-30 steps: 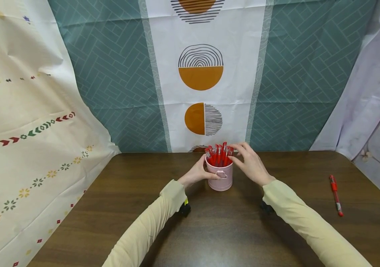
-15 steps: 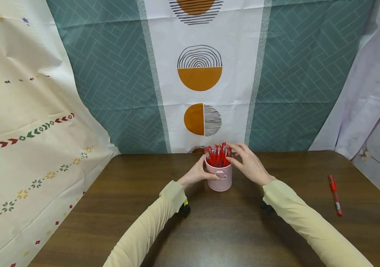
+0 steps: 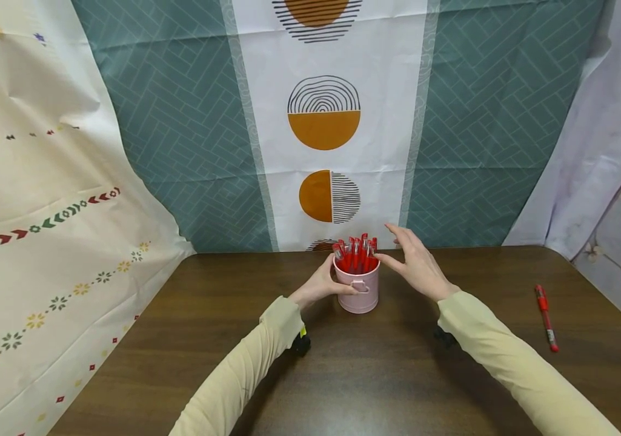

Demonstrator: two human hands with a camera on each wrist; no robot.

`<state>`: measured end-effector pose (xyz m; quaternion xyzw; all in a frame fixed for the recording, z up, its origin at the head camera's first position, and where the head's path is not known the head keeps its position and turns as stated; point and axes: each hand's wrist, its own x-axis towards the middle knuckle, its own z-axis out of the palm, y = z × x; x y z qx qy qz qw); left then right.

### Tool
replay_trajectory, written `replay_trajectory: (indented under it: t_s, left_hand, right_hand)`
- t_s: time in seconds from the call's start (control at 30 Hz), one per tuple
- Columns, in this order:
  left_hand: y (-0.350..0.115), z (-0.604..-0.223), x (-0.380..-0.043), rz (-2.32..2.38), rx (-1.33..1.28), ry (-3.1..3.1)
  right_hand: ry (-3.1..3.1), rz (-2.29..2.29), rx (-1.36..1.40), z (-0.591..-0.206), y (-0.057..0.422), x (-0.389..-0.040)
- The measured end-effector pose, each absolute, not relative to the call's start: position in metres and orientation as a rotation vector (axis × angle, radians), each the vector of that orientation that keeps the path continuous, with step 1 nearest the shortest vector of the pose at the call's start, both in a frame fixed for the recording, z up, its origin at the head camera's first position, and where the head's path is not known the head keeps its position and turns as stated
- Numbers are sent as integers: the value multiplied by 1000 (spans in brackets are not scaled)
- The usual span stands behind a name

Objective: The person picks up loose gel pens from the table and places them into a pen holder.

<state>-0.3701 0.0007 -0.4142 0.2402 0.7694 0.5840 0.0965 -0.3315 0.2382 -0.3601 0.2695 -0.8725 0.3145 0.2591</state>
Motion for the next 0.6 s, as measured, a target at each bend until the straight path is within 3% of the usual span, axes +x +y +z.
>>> replay_trajectory:
  t_s: [0.6]
  left_hand:
    - [1,-413,-371,1732,745,2279]
  right_hand:
    - [-2840,822,176,-354,294,-327]
